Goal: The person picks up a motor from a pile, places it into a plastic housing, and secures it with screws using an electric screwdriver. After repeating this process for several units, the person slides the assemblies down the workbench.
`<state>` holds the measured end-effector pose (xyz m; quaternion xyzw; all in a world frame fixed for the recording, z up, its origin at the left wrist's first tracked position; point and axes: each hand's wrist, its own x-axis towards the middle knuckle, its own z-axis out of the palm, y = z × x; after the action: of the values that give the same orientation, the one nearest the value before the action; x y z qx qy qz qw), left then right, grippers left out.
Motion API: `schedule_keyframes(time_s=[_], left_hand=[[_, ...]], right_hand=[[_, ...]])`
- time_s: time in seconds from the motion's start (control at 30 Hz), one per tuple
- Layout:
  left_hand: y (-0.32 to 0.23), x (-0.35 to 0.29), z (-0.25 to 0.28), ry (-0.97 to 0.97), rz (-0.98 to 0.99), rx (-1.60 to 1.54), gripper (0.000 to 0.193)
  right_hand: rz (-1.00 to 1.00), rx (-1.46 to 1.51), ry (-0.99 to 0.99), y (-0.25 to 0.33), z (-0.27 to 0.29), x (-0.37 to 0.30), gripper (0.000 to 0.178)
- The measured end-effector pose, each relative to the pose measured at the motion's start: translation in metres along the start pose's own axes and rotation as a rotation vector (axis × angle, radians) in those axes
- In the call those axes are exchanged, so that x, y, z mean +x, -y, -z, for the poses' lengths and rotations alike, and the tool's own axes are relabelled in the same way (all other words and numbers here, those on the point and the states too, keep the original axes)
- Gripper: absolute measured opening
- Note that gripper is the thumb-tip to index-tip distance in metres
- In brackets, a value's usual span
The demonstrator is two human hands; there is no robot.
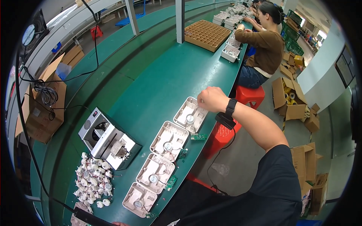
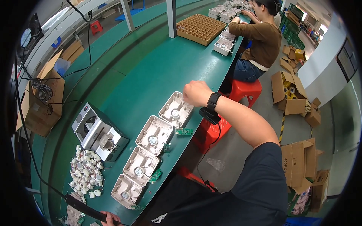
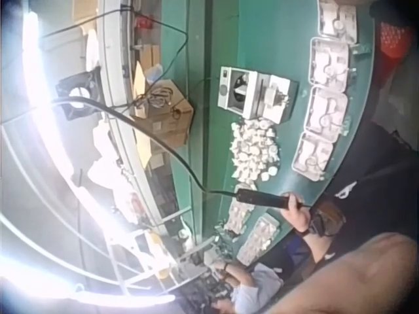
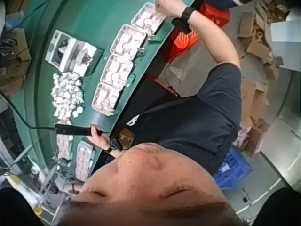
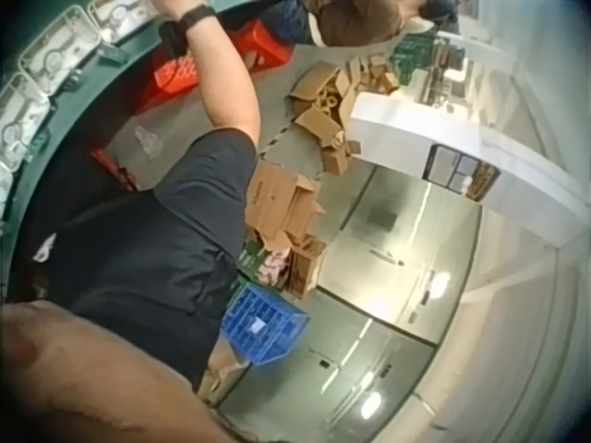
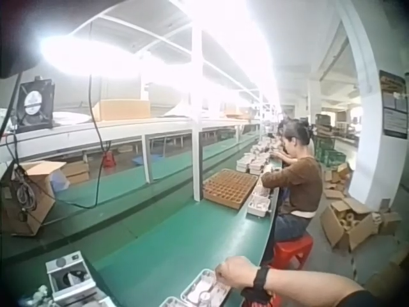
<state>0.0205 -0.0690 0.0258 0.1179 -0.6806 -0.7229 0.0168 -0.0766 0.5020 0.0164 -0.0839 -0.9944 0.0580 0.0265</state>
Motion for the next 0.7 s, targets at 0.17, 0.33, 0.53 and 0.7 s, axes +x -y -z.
schedule_keyframes(time_s=[0.17, 0.33, 0.53, 0.7], left_hand=[[0.0, 0.001, 0.001, 0.003, 0.001, 0.017, 0.013], [-0.004, -0.004, -0.005, -0.009, -0.007, 0.021, 0.012], [-0.001, -0.004, 0.004, 0.015, -0.009, 0.029, 0.013], [0.003, -0.008, 0.008, -0.017, -0.019, 0.024, 0.014]], right_hand=[[-0.103, 0.055, -0.113, 0.006, -0.007, 0.009, 0.013], [-0.195, 0.175, -0.139, 0.009, -0.019, 0.014, 0.014], [-0.096, 0.072, -0.178, 0.012, -0.017, 0.013, 0.013], [-0.07, 0.063, -0.406, 0.009, -0.003, -0.003, 0.012]])
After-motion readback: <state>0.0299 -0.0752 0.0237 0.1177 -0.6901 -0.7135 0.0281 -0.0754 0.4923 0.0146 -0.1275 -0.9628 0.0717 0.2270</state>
